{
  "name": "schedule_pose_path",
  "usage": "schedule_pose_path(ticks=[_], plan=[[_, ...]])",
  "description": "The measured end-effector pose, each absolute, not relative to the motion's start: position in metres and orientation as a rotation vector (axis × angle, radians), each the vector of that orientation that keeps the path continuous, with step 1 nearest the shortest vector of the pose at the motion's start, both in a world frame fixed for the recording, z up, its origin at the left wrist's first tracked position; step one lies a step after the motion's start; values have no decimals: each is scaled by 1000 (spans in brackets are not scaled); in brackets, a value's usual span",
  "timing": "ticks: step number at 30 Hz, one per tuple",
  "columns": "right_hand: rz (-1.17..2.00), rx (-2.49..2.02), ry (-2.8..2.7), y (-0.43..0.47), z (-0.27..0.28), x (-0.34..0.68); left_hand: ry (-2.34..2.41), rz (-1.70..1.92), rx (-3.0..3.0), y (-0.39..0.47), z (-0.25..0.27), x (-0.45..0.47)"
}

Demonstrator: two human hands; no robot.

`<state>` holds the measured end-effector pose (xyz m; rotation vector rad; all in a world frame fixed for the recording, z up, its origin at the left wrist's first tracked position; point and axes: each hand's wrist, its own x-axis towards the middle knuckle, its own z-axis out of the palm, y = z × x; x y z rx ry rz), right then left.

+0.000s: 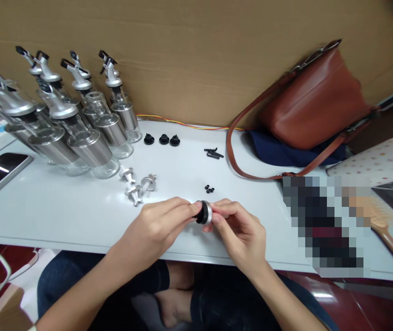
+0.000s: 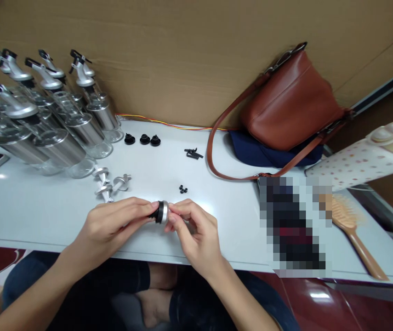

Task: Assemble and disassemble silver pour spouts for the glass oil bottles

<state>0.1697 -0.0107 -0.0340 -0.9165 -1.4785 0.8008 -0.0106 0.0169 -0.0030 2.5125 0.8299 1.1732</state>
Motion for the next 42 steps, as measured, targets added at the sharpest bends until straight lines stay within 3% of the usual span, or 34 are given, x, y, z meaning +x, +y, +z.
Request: schedule_pose_path(ticks=[8,15,26,42], plan=[[401,-1228,-1566,-6,-34,171,1112,1174,2228,19,-15,-4],[793,-1096,-1567,-8,-31,173,843,1249,2152,12,-17,-3],[863,-1153,-1534,-9,-30,171,1031,891,1844,10,-18,-2],[918,-1092,-1570,-10,-34,174,1040,930,1901,9,-19,-2]])
